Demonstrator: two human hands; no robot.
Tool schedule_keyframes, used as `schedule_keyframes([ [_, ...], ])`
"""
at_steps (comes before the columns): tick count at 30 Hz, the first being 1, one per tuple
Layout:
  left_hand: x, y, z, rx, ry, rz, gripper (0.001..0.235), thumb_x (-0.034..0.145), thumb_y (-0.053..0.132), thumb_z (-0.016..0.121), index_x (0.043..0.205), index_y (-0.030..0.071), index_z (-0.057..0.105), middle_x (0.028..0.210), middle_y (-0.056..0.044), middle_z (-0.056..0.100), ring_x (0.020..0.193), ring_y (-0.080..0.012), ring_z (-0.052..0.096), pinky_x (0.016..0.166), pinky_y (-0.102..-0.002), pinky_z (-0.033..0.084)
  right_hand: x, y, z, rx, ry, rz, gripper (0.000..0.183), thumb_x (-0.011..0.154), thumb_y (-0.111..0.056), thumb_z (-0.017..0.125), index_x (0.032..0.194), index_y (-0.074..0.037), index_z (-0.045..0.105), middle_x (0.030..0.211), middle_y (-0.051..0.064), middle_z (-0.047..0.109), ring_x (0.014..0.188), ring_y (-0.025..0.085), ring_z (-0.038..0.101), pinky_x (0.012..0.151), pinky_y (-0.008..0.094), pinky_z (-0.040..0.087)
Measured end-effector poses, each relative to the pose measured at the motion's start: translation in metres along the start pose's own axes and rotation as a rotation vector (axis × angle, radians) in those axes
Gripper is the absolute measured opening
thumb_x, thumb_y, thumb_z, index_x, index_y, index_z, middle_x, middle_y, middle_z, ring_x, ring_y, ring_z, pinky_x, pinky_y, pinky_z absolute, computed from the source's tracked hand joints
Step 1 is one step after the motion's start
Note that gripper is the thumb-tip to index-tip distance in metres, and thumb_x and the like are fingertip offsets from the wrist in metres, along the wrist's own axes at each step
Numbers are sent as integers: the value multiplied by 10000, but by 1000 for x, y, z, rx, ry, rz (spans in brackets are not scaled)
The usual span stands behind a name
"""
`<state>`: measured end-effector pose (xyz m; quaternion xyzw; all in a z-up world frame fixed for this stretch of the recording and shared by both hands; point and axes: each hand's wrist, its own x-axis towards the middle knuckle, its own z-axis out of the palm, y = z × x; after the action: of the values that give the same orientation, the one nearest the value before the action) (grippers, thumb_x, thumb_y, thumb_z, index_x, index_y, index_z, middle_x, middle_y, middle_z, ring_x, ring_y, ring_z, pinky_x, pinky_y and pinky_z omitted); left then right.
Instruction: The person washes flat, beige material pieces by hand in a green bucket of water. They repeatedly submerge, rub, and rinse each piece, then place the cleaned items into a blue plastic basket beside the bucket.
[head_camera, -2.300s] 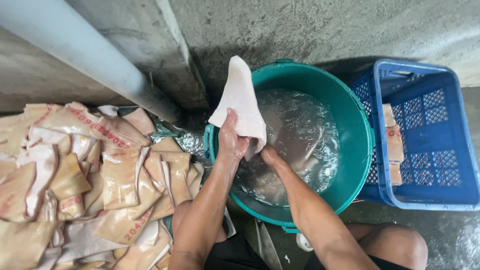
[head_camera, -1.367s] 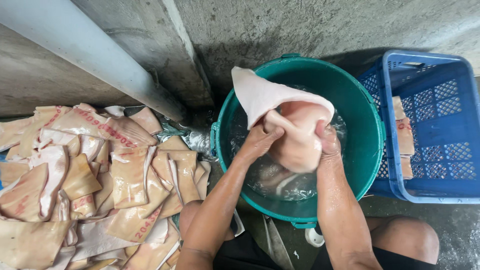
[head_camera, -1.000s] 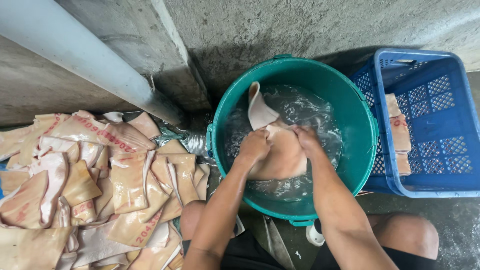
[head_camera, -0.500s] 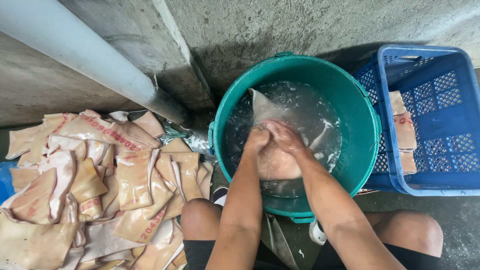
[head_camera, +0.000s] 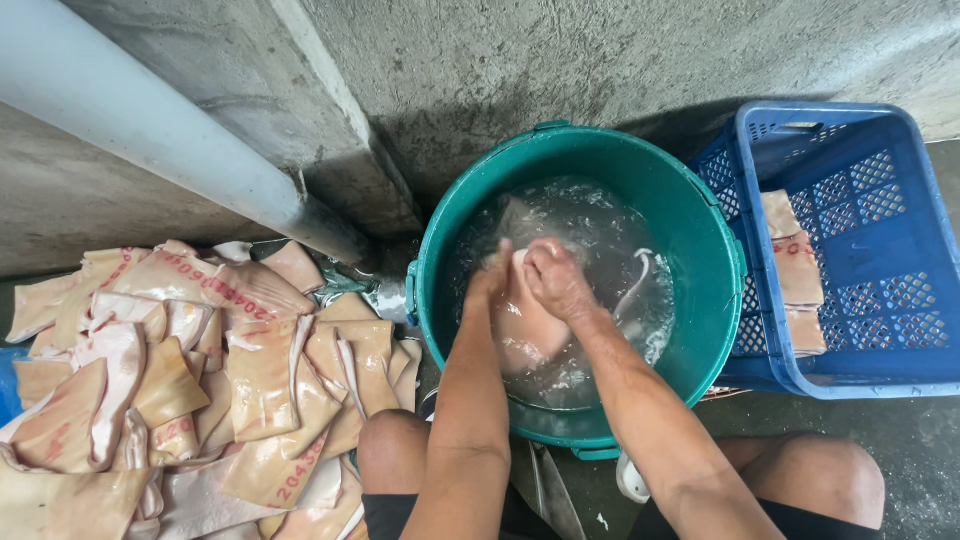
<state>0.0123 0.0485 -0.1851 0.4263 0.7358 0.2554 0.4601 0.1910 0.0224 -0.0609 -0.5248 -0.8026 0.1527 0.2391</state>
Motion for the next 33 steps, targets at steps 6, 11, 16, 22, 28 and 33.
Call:
schedule_keyframes([
  [6,-32,11,9,63,-205,-149,846,782,445,804,1400,36,395,1343,-242,507,1233,-385,509,1024,-464,443,-13,64,38,194,386,353,655,810,-325,822,1277,53,562,1273,327,539,1156,416,544,973,495,474],
  [11,-55,22,16,81,-316,-274,1049,687,442,869,1462,53,278,1403,-254,413,1282,-407,433,1039,-496,417,-40,115,57,716,-114,1186,657,877,-352,767,1365,38,564,1303,239,636,1121,334,622,930,462,511],
  [16,-71,52,10,-80,-341,-273,1266,592,439,933,1525,70,162,1464,-267,319,1332,-430,357,1055,-528,390,-10,93,4,527,-234,755,471,857,-250,708,1273,-39,650,1182,186,731,1030,277,679,890,404,548],
  [22,-111,144,-24,167,-171,367,1606,455,533,1024,1621,180,-23,1666,-274,5,1537,-467,5,1216,-566,161,27,23,-154,474,-478,393,327,927,-231,666,1222,-98,713,1116,113,780,997,187,683,934,341,509],
  [28,-155,259,-104,382,-250,971,1256,504,667,955,1562,283,399,1675,-226,189,1541,-479,121,1239,-627,140,55,-57,-275,109,-549,15,314,912,-257,704,1165,-75,738,1069,135,760,954,288,728,854,387,549],
  [33,-172,312,-171,374,-428,881,823,558,500,995,1226,119,701,1341,-232,544,1275,-443,410,1037,-619,303,74,-110,-326,91,-360,-301,310,886,-198,687,1155,-47,712,1098,165,735,960,360,697,808,439,542],
])
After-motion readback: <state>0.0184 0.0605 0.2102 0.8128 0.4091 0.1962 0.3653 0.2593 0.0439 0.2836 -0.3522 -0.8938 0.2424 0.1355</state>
